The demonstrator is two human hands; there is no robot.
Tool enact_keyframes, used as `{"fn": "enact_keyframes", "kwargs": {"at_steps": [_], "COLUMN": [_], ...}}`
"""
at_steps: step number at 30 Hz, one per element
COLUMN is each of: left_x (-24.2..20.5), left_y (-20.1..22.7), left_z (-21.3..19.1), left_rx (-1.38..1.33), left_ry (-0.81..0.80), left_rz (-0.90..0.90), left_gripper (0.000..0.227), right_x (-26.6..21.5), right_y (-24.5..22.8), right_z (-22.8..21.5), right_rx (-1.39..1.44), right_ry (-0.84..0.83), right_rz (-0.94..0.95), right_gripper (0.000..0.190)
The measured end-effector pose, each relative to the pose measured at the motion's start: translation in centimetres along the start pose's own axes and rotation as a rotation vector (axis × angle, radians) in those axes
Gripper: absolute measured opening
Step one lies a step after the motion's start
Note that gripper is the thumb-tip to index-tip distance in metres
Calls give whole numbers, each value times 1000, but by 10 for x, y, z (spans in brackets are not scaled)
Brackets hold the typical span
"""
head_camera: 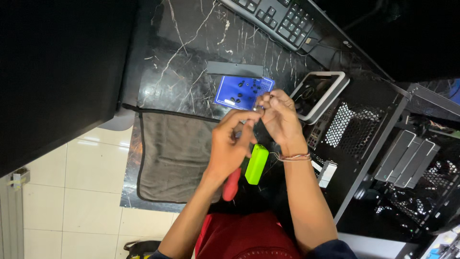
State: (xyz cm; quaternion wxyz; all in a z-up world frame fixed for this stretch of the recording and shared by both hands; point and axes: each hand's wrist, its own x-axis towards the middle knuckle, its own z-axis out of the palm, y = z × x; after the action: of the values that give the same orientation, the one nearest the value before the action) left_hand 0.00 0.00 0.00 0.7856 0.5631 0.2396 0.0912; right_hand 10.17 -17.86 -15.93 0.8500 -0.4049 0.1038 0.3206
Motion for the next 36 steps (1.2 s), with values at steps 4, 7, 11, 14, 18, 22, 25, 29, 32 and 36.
{"fn": "enact_keyframes", "kwargs": {"at_steps": [4, 7, 11, 14, 18, 22, 25, 29, 32, 36], "left_x": [-10, -20, -35, -45, -55, -68, -80, -99, -115, -136], "left_y": [3, 29, 49, 59, 67, 76, 83, 80, 88, 93], "left_z": [6, 12, 19, 24, 30, 36, 40, 44, 49, 58], "left_rx": [46, 57, 94, 127, 173, 137, 133, 156, 194, 246], "left_ry": [-39, -72, -115, -127, -142, -154, -185, -226, -298, -405], "left_rz": [151, 200, 261, 307, 353, 358, 375, 392, 425, 484], "left_gripper": [24, 26, 28, 26, 27, 26, 28, 27, 27, 29], "right_x": [-19, -30, -41, -49, -66, -80, -97, -117, -146, -188], "right_y": [-17, -23, -28, -34, -48, -62, -77, -97, -119, -137], "right_z": [28, 35, 33, 40, 60, 59, 72, 65, 75, 78], "right_rx": [154, 250, 308, 273, 202, 175, 109, 37, -62, -193], "right_ry": [-73, -106, -208, -286, -334, -343, -382, -419, -452, -423], "right_rz": [27, 21, -14, -39, -73, -105, -160, -220, -262, -305], "right_gripper": [18, 20, 30, 32, 34, 34, 30, 28, 25, 29]}}
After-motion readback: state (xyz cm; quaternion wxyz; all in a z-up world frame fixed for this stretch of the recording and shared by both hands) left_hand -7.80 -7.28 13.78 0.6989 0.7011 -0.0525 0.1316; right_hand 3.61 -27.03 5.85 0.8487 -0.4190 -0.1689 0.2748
